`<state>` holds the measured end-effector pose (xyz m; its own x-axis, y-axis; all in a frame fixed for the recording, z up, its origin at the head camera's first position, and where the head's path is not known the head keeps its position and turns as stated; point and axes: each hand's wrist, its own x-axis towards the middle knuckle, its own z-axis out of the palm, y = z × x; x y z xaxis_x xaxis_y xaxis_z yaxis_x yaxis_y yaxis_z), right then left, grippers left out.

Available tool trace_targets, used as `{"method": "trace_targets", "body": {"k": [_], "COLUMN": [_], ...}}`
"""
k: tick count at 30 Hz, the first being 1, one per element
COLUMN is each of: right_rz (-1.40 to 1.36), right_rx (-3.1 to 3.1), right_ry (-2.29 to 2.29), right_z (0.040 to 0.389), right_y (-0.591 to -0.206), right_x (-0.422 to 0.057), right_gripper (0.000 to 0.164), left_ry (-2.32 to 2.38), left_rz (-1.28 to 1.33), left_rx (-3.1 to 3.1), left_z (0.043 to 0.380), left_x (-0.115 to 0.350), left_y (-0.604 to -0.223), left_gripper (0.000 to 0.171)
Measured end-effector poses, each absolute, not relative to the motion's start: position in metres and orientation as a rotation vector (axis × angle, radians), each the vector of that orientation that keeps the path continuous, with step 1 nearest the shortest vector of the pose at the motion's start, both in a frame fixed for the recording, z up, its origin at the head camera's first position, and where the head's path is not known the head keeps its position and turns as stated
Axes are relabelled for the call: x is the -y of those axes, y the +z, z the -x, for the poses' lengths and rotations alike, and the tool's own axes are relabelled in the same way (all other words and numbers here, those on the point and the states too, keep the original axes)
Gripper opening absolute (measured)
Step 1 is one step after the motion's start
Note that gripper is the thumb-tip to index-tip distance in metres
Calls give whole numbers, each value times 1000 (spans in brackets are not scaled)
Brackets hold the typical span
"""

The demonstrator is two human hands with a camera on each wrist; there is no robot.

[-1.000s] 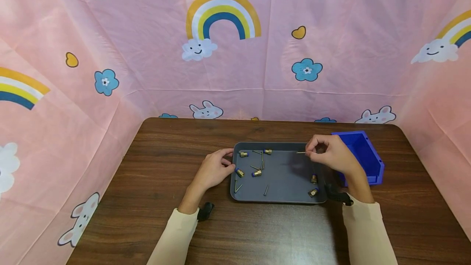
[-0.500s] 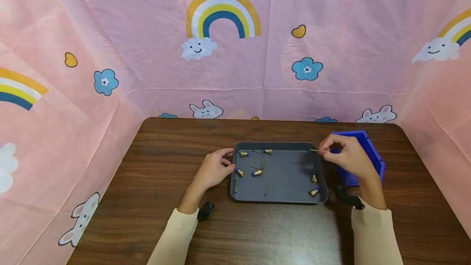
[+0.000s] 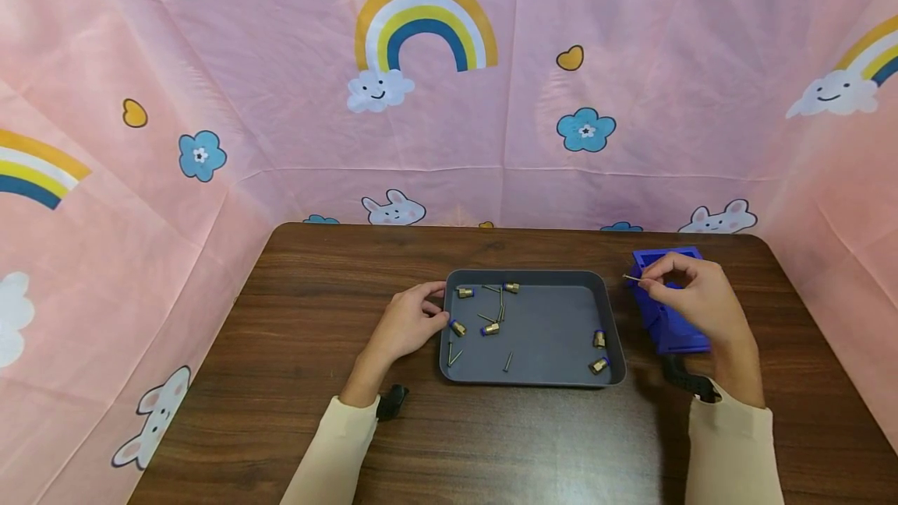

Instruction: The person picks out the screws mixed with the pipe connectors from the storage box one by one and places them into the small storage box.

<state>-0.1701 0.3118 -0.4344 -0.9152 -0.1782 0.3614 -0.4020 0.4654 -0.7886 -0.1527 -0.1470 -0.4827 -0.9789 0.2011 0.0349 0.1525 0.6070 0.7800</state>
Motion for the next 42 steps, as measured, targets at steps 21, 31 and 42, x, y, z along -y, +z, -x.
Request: {"method": "trace_targets", "body": {"k": [21, 31, 42], "right_rz": [-96, 15, 33], "right_rx": [2475, 2508, 2528], "right_ry": [1400, 1219, 1130], "right_z": [159, 158, 160], "right_y": [-447, -450, -450], "right_x": [-370, -377, -372], "right_gripper": [4, 7, 13], "left_ry": [1351, 1350, 1338], "left_rz": [-320, -310, -304], "left_rx": [-2752, -2753, -2762], "left_z": [153, 153, 152], "left_x": [148, 148, 148], "left_y": [-483, -482, -481], "left_gripper": [54, 54, 54]}}
